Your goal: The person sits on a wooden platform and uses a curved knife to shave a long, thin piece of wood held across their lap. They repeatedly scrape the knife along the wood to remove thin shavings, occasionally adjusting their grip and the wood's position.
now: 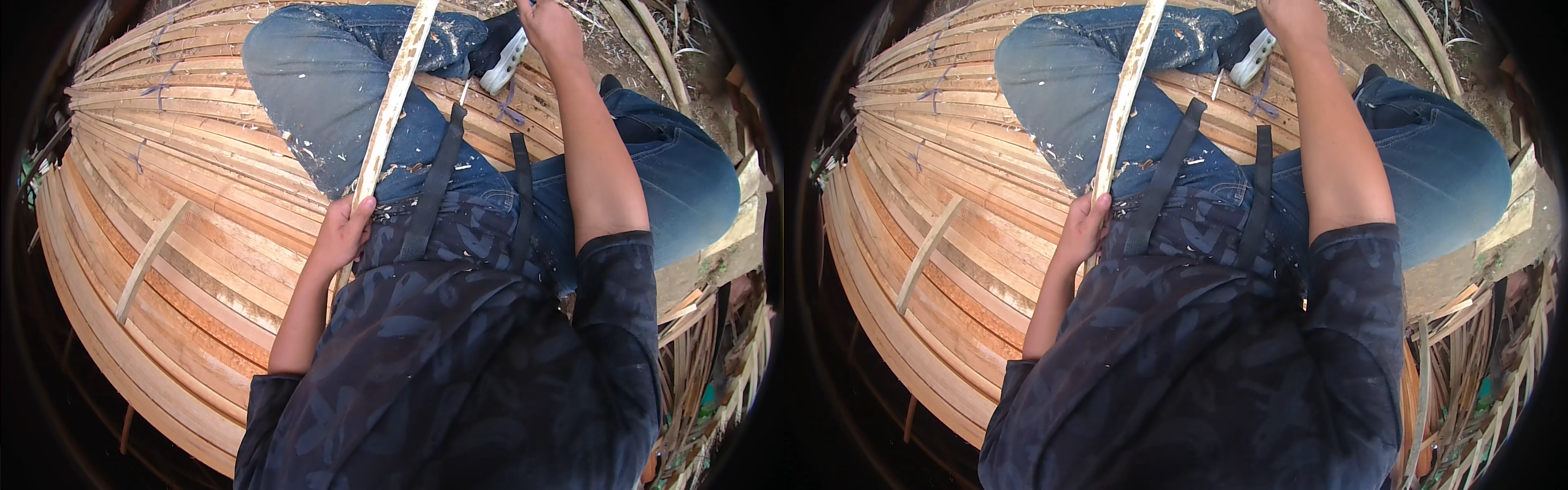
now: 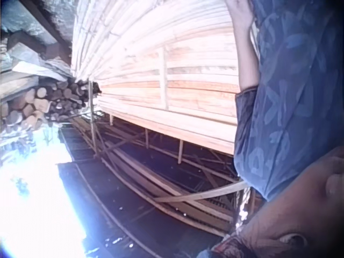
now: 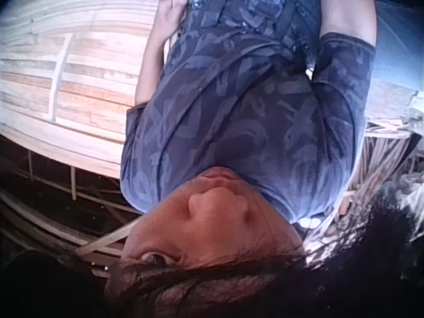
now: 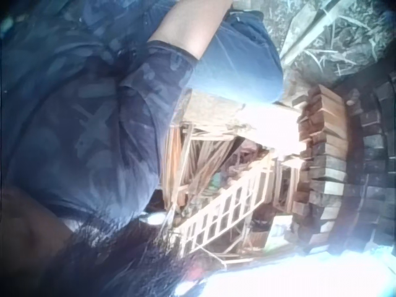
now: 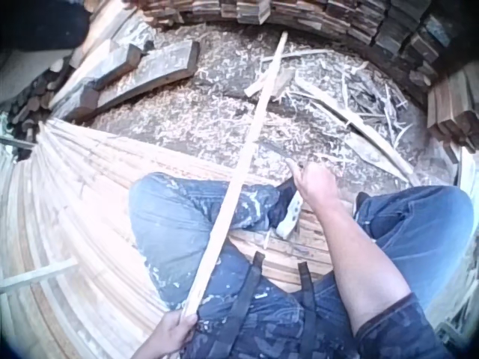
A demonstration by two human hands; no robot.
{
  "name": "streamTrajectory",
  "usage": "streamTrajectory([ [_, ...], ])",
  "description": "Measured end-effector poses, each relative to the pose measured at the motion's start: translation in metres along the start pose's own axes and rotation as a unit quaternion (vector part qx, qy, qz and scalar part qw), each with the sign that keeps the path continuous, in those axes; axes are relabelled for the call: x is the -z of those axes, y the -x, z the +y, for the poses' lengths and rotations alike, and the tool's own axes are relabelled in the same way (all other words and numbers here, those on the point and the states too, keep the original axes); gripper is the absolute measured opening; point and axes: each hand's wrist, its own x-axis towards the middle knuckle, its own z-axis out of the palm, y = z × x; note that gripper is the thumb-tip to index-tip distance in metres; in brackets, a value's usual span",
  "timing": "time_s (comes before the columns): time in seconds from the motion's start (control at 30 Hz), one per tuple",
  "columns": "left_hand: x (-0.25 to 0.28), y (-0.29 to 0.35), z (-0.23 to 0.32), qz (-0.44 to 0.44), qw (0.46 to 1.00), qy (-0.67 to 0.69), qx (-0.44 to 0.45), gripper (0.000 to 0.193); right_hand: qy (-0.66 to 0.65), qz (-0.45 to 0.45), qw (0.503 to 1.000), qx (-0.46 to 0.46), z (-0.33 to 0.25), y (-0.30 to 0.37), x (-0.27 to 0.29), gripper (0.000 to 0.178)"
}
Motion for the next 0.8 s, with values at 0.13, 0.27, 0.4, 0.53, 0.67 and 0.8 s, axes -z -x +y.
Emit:
streamTrajectory([
  [0.13, 0.002, -0.005, -0.013, 0.0, 0.999, 0.013, -0.038, 0.038, 0.003, -0.073, 0.996, 0.043, -0.012, -0.005, 0.017, 0.071],
  [0.27, -0.002, -0.002, -0.008, 0.01, 1.0, 0.027, -0.001, 0.037, 0.025, -0.071, 0.992, 0.104, -0.035, -0.011, 0.008, 0.073],
  [0.4, -0.005, -0.003, -0.003, 0.018, 1.0, 0.023, -0.009, 0.037, 0.074, -0.029, 0.996, 0.048, -0.02, -0.023, 0.015, 0.072],
  [0.53, -0.006, -0.002, -0.005, 0.03, 0.999, 0.002, -0.028, 0.036, 0.108, 0.003, 0.993, 0.056, -0.01, -0.022, -0.01, 0.073],
  [0.67, -0.006, -0.001, -0.006, 0.031, 0.999, 0.002, -0.041, 0.036, 0.094, 0.004, 0.995, 0.028, -0.012, -0.019, -0.012, 0.073],
  [0.8, -0.006, 0.002, -0.009, 0.035, 0.999, 0.004, -0.038, 0.036, 0.076, -0.101, 0.981, -0.15, 0.077, -0.025, -0.028, 0.088],
])
